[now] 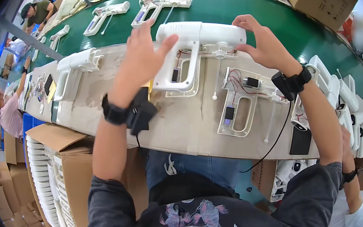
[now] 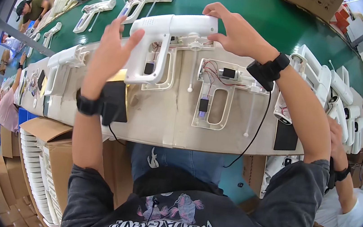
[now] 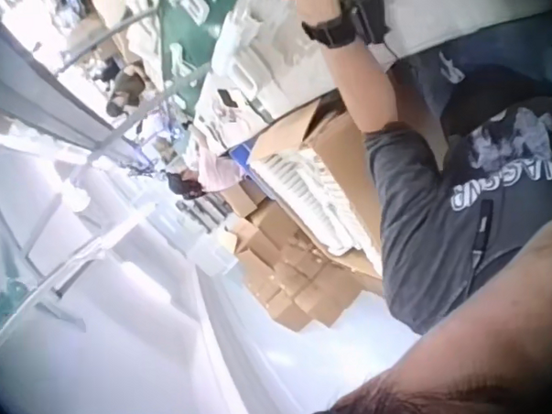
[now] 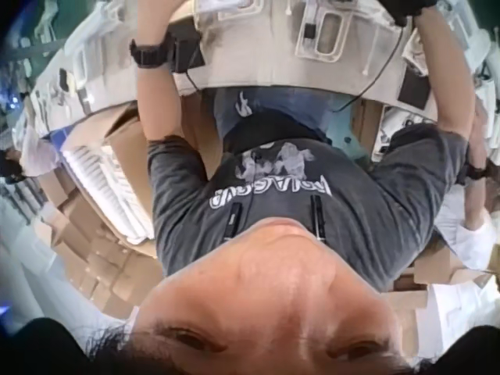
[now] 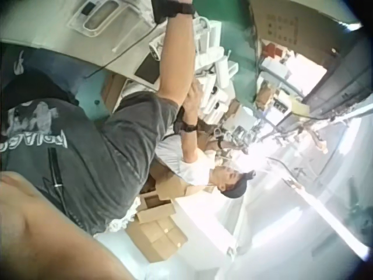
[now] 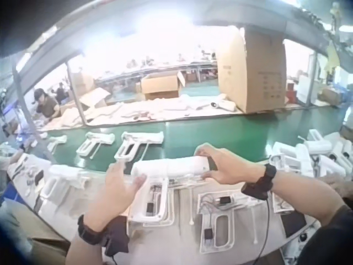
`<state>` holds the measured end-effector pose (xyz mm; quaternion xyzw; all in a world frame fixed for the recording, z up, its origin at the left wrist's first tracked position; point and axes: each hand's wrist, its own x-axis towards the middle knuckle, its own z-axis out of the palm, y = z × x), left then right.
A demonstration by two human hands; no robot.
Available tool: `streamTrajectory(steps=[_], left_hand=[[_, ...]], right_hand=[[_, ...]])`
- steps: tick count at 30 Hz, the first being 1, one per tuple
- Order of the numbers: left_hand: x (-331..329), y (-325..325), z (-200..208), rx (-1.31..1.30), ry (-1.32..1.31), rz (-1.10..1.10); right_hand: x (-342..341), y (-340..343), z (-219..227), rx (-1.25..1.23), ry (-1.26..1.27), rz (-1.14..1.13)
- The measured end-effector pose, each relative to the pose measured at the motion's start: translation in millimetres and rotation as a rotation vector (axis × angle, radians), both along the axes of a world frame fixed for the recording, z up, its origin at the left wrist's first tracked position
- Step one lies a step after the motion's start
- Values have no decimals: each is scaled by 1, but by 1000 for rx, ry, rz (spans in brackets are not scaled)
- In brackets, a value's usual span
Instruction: Assembling, labeling, and organizing white plastic housings for hair dryers on an electronics production line.
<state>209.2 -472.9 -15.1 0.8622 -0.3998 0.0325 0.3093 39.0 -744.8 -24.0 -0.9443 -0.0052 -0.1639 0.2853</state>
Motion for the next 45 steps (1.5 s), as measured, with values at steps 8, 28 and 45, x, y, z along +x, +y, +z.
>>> streamTrajectory(steps=[8,28,45], left_hand=[[65,-32,-33,101,235,-498],[64,-33,-43,11,183,-529],[60,-34,-57,103,216,-457]], right_hand=[[4,-10,-33,114,21,0],[11,-8,-44,16,7,-53],[15,-11,-57,49,125,-46]])
